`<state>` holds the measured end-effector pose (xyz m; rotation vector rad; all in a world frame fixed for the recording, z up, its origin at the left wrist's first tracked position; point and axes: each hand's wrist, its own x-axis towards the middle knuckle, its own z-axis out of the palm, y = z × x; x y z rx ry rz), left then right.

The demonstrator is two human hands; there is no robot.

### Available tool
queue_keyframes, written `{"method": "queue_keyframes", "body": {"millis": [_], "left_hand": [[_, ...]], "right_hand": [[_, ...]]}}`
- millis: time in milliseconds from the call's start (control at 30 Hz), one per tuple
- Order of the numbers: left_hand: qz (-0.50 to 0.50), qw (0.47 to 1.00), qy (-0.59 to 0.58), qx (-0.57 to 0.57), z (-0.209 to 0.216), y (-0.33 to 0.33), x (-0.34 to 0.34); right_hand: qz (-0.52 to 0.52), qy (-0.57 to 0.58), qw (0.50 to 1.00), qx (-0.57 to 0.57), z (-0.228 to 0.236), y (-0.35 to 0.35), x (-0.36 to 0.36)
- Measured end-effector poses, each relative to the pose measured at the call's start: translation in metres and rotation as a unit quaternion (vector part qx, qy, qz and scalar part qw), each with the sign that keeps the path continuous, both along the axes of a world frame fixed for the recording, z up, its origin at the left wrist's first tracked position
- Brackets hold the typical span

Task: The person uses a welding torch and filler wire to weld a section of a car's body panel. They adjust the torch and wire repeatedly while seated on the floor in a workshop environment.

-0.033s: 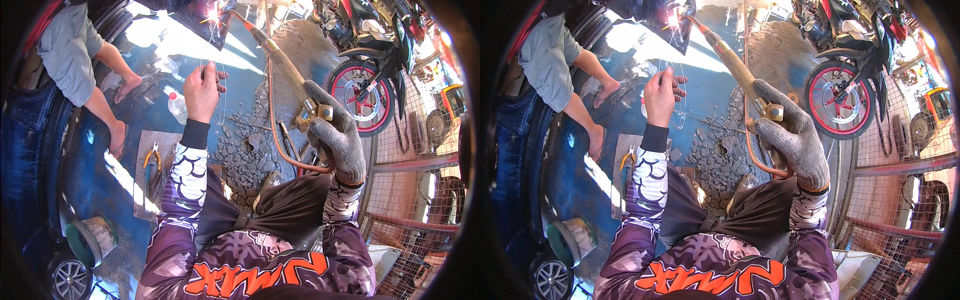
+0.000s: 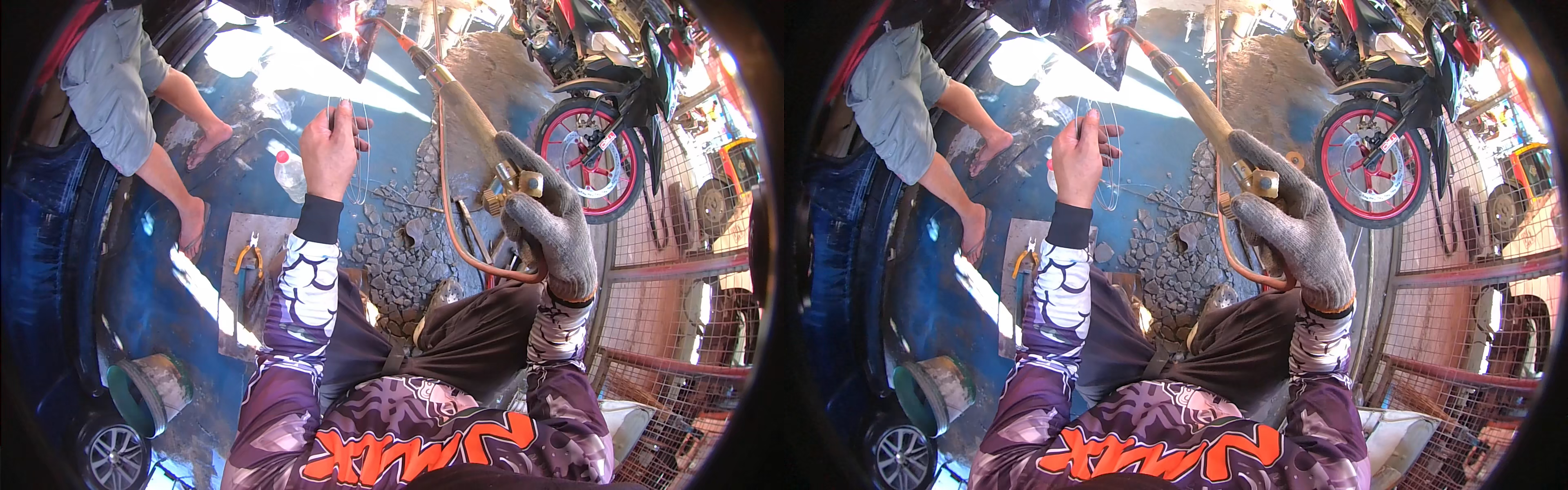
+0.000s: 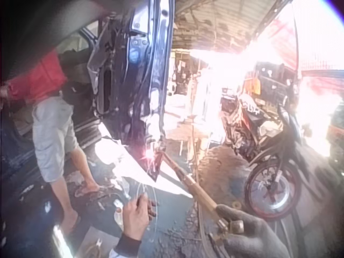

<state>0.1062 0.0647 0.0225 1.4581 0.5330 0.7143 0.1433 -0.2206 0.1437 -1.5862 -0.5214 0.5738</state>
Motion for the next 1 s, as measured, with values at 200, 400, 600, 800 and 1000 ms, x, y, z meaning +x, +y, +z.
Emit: {"method": "queue_keyframes", "body": {"millis": [200, 400, 600, 800, 1000], "left_hand": [[-0.002, 1.000, 0.001, -0.002, 0.000, 0.004, 0.005], [-0.078, 0.990, 0.096, 0.070, -0.009, -0.006, 0.001], [-0.130, 0.954, 0.166, 0.215, -0.029, -0.019, -0.001], [-0.142, 0.941, 0.200, 0.233, -0.048, -0.020, -0.003], [-0.168, 0.932, 0.218, 0.235, -0.050, -0.027, -0.003]], "right_hand": [[-0.004, -0.003, 1.000, -0.012, 0.006, 0.006, 0.000], [-0.025, 0.018, 0.999, 0.021, -0.003, -0.005, 0.005], [-0.182, 0.044, 0.964, 0.191, -0.064, -0.059, 0.018], [-0.134, 0.151, 0.923, 0.326, -0.119, -0.101, 0.045], [-0.191, 0.199, 0.947, 0.166, -0.111, -0.099, 0.044]]}}
